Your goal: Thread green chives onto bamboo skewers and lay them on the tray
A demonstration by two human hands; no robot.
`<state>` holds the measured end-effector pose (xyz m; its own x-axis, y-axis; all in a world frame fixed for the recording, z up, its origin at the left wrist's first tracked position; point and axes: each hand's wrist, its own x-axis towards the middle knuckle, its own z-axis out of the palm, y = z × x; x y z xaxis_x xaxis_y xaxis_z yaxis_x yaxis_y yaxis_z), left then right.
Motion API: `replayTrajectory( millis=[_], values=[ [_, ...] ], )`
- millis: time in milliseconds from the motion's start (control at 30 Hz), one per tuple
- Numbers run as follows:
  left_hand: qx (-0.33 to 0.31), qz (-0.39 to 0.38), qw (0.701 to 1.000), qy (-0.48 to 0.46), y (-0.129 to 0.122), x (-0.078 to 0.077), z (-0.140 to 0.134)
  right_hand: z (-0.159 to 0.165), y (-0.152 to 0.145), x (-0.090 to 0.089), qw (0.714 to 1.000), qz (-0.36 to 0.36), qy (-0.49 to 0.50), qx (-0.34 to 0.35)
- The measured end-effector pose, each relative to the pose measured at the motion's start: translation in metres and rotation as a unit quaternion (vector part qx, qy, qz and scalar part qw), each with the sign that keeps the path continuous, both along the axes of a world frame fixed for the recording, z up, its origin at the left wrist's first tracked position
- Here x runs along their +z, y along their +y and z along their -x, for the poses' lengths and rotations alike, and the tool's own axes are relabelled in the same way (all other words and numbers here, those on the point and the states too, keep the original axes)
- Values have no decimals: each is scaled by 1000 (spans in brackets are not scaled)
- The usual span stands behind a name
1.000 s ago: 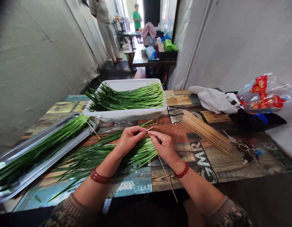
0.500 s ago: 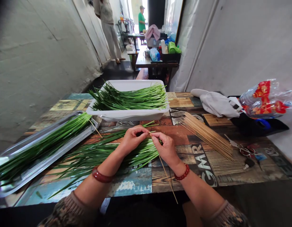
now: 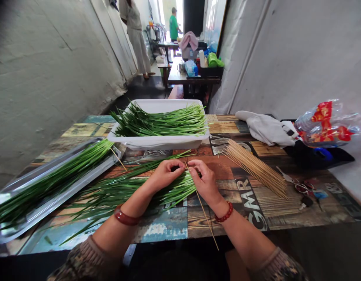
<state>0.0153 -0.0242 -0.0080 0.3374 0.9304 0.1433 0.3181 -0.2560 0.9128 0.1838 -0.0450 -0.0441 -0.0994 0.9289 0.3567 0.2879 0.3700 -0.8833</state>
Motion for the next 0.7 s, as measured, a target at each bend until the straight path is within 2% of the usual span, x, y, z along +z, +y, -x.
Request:
replayTrajectory(
  millis=[200,433,700],
  values=[
    [68,26,996,-54,0,1,2,1,3,-3,1000,17,12,4],
    [92,85,984,-126,0,0,1,1,2,2,1000,13,-5,3],
    [91,106,980,-141,1,-1,0,1,2,4,1000,-6,-11,8]
  ],
)
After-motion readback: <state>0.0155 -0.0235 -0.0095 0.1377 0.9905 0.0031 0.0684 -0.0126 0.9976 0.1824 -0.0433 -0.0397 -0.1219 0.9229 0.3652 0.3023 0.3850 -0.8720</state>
